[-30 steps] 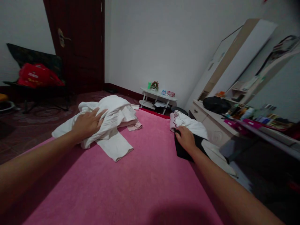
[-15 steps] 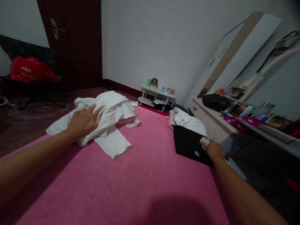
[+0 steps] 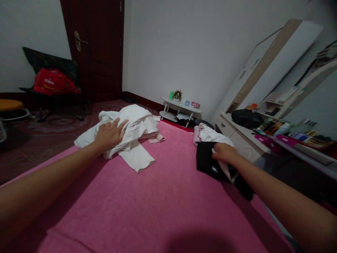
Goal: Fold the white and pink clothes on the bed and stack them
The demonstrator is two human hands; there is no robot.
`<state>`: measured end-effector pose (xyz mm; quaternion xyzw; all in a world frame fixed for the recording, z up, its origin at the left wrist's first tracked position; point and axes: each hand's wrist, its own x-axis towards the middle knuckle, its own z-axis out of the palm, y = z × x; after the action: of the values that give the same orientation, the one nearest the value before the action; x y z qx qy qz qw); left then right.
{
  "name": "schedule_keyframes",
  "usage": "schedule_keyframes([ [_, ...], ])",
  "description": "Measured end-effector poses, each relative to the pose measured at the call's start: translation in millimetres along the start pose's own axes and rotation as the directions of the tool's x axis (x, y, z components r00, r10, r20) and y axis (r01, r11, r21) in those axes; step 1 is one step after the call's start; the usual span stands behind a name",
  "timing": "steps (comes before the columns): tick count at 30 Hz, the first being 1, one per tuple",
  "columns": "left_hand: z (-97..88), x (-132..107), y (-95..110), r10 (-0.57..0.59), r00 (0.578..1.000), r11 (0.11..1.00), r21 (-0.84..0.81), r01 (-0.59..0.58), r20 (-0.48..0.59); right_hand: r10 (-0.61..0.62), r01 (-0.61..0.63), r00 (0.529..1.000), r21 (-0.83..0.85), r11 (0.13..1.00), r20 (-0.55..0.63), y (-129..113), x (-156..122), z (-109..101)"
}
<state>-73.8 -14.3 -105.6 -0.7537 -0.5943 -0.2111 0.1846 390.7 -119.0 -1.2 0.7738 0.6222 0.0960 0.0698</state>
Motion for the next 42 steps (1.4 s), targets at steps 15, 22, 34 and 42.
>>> schedule_keyframes([
  [15, -23.2, -39, -23, 0.199, 0.973, 0.961, -0.217, -0.171, 0.115, -0.113, 0.3, 0.953, 0.931, 0.21, -0.281, -113, -51, 4],
  [22, -70.3, -76, 65, 0.341, 0.928, 0.762, -0.622, -0.181, 0.148, 0.013, 0.23, 0.971, 0.954, 0.194, -0.237, -102, -57, 74],
  [34, -97.7, -82, 145, 0.55, 0.805, 0.539, -0.831, -0.14, 0.222, -0.442, 0.382, 0.888, 0.735, 0.56, -0.125, -31, -120, 50],
  [42, -105.6, -60, 153, 0.374, 0.917, 0.494, -0.867, -0.069, 0.141, -0.26, 0.206, 0.965, 0.678, 0.706, -0.022, 31, -101, 60],
])
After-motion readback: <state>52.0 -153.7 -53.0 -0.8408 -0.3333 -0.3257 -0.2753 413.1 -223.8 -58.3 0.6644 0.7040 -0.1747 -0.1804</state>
